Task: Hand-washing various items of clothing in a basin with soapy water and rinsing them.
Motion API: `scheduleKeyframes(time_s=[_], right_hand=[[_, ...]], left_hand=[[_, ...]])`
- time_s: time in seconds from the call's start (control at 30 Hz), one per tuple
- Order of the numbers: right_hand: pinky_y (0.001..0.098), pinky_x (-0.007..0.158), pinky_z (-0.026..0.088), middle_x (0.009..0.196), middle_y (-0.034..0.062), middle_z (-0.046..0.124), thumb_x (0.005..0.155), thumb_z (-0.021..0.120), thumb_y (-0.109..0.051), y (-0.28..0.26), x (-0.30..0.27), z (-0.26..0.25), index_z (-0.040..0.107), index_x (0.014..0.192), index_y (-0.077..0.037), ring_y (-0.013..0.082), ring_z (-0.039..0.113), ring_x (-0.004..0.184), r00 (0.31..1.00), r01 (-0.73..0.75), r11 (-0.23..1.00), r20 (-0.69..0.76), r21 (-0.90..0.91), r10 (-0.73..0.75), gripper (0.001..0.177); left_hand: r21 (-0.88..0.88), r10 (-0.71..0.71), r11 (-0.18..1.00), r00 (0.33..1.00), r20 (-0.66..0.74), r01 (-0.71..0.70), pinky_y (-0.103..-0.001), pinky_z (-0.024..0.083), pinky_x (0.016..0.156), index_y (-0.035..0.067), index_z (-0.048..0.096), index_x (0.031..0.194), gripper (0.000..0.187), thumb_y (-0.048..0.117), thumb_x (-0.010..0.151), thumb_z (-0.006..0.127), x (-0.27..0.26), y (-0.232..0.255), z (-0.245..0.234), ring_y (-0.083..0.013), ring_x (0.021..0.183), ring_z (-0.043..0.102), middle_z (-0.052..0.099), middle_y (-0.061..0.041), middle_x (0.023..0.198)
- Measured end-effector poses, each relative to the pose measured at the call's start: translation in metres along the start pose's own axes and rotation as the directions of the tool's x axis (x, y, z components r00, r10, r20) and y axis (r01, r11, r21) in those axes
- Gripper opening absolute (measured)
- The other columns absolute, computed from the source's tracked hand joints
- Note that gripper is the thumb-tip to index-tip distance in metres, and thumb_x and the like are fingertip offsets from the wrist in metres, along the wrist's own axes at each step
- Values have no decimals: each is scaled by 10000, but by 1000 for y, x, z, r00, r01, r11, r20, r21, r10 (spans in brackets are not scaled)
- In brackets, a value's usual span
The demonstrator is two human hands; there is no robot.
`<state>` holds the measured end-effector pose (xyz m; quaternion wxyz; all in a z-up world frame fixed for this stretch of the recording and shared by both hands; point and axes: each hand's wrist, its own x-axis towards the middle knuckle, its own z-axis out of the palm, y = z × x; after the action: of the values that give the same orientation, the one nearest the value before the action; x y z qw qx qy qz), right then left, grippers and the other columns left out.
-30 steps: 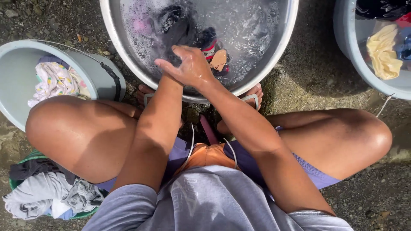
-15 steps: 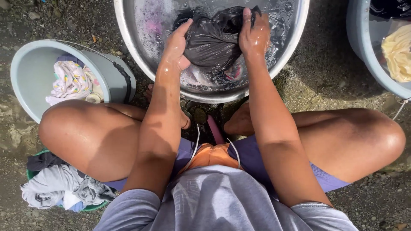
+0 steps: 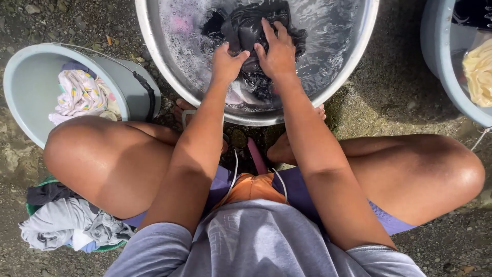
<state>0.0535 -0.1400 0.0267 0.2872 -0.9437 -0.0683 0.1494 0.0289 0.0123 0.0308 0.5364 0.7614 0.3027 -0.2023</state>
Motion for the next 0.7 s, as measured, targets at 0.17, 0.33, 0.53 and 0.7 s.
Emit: scheduleKeyframes(time_s=[0.17, 0.33, 0.53, 0.7], right_hand=[[566, 757, 447, 1380, 262, 331, 959, 343, -341, -15, -4, -9, 197, 1413, -173, 457, 573, 876, 960, -173, 984, 218, -35, 177, 506], [356, 1079, 205, 1321, 132, 338, 892, 309, -19, -4, -9, 4, 382, 1308, -17, 192, 476, 1042, 674, -645, 764, 469, -4, 571, 422], [425, 1138, 155, 1507, -11, 253, 950, 358, -177, 268, -9, 270, 266, 1451, -233, 232, 184, 1391, 608, 313, 733, 721, -604, 334, 513], [290, 699, 363, 1423, 63, 353, 913, 414, -147, 52, 1, 52, 248, 1412, -286, 182, 453, 952, 832, -271, 957, 475, -102, 286, 544]], left_hand=[[417, -204, 897, 973, 105, 143, -409, 480, 803, 71, 453, 1099, 488, 502, 869, 454, -34, 24, 4, -254, 899, 619, 630, -105, 998], [-68, -679, 722, 724, 118, 689, -513, 5, 1122, 335, -208, 1399, 872, 244, 883, 488, -80, 75, -9, -336, 1391, 9, -126, -84, 1519], [864, -240, 389, 870, 431, -321, -520, 312, 1021, 149, 364, 1354, 435, 219, 933, 449, 27, -83, 49, -309, 1296, 299, 403, -98, 1315], [703, -184, 699, 915, 358, -135, -369, 439, 603, 95, 512, 940, 236, 321, 930, 444, -37, 58, 14, -199, 727, 501, 515, -66, 822]])
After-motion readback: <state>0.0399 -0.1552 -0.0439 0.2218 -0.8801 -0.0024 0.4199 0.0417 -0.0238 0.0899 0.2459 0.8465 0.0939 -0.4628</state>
